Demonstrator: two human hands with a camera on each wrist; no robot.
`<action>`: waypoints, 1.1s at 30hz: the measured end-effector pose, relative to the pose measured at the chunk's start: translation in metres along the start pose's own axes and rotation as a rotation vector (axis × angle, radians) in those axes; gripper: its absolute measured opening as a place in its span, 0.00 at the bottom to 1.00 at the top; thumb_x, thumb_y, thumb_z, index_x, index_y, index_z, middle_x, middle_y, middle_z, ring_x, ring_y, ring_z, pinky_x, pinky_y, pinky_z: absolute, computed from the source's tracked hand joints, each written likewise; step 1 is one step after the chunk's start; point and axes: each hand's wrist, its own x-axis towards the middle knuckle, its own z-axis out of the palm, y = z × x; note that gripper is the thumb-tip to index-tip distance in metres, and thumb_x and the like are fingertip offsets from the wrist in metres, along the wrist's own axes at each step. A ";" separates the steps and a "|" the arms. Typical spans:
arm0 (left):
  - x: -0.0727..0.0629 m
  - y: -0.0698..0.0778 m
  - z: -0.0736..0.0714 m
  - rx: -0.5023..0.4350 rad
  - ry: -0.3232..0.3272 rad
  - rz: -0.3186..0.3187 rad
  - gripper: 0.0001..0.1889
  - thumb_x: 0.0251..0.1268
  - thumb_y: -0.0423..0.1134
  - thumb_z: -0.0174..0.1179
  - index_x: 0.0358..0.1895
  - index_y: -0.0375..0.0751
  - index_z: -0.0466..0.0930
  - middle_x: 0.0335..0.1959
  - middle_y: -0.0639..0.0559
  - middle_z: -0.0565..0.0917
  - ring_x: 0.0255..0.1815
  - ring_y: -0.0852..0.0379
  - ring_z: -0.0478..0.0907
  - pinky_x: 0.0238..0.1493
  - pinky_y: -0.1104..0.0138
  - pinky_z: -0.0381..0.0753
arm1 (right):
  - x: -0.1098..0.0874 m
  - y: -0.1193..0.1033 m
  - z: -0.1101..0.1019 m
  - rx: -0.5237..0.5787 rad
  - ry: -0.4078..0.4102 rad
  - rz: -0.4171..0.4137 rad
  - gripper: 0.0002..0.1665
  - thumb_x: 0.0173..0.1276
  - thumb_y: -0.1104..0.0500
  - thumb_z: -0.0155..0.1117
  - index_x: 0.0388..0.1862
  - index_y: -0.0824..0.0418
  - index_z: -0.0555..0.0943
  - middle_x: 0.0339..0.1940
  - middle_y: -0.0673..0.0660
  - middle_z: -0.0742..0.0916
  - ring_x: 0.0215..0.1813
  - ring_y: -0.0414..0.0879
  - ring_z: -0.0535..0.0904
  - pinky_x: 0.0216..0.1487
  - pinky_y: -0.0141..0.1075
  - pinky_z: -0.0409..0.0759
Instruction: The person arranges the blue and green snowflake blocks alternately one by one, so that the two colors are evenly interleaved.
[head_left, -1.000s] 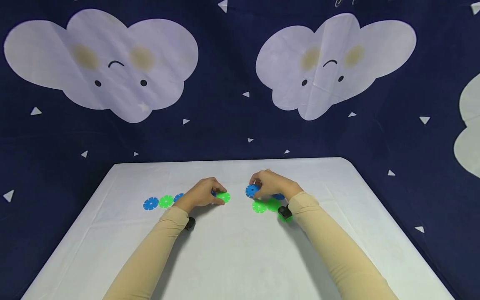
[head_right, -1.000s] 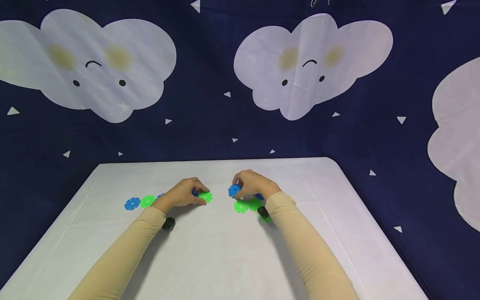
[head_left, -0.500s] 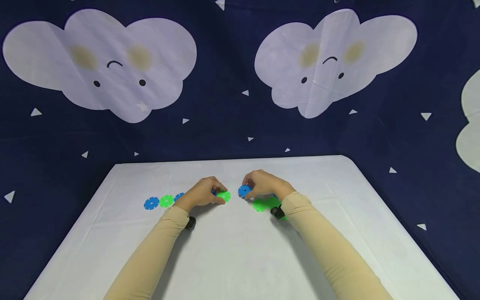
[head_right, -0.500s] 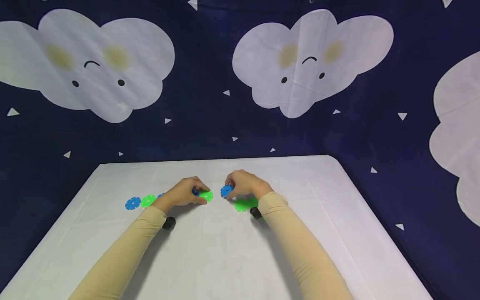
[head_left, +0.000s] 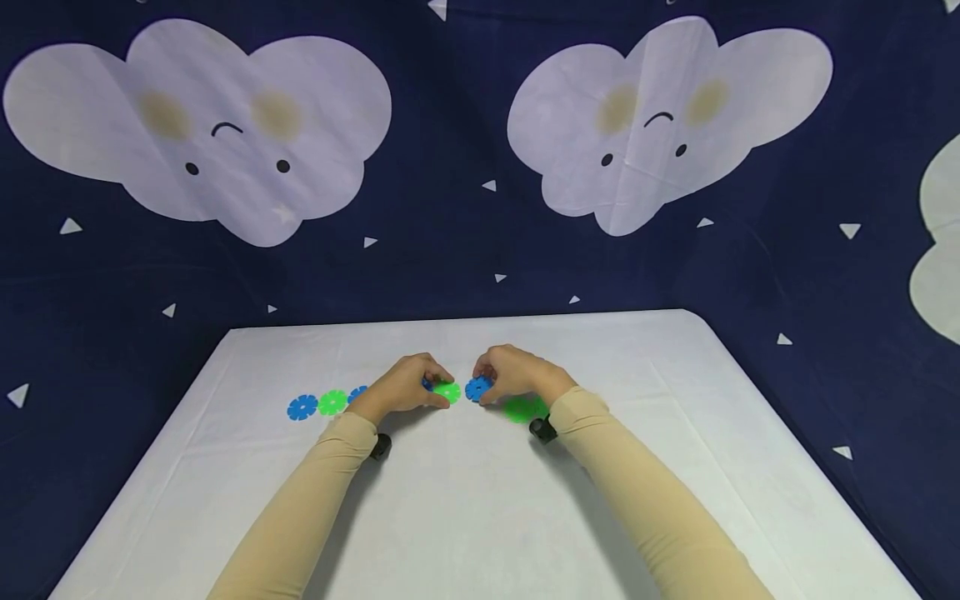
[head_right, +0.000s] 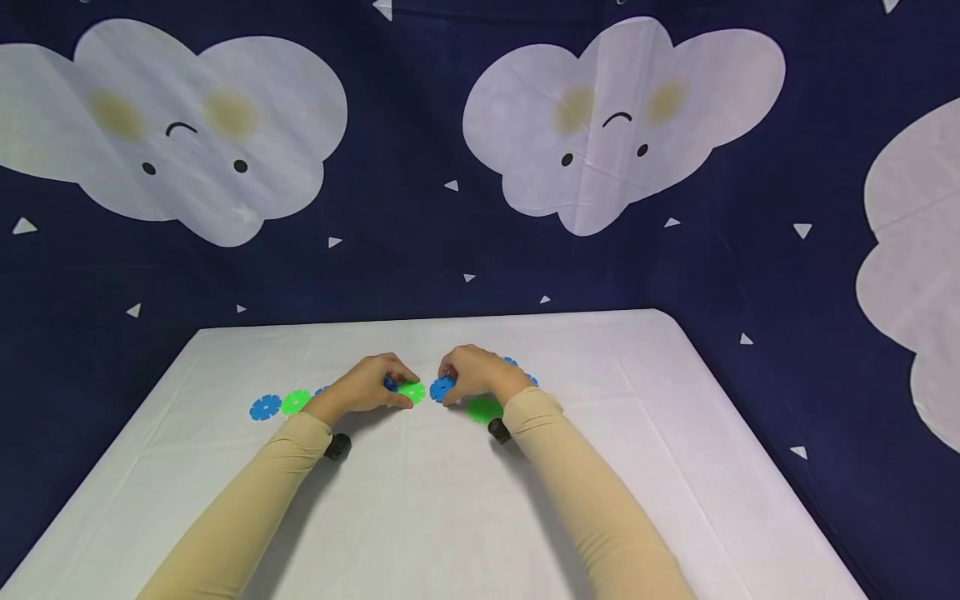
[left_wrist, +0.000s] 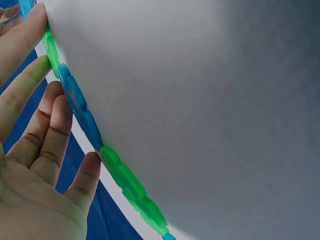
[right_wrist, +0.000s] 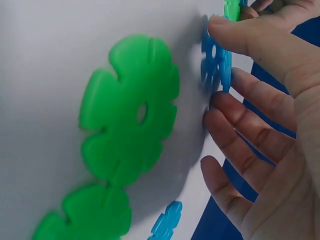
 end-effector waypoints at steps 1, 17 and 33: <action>0.000 0.000 0.000 0.001 -0.001 -0.002 0.20 0.59 0.41 0.82 0.55 0.43 0.92 0.49 0.50 0.87 0.49 0.55 0.82 0.58 0.57 0.84 | 0.000 -0.001 0.001 -0.001 -0.002 -0.002 0.26 0.62 0.53 0.85 0.58 0.59 0.89 0.53 0.54 0.91 0.55 0.46 0.85 0.65 0.44 0.84; 0.001 0.001 0.000 0.049 0.003 0.011 0.21 0.59 0.43 0.82 0.56 0.44 0.92 0.47 0.50 0.85 0.47 0.56 0.80 0.55 0.58 0.83 | -0.001 -0.008 0.002 0.004 -0.025 -0.021 0.25 0.61 0.58 0.84 0.58 0.56 0.89 0.56 0.57 0.89 0.60 0.50 0.84 0.67 0.45 0.82; 0.000 0.005 0.001 0.082 0.005 0.042 0.25 0.59 0.44 0.82 0.59 0.43 0.90 0.50 0.48 0.86 0.52 0.52 0.82 0.60 0.53 0.84 | -0.012 0.000 -0.007 0.005 -0.045 -0.025 0.29 0.65 0.54 0.82 0.65 0.56 0.86 0.57 0.58 0.89 0.59 0.50 0.84 0.66 0.46 0.83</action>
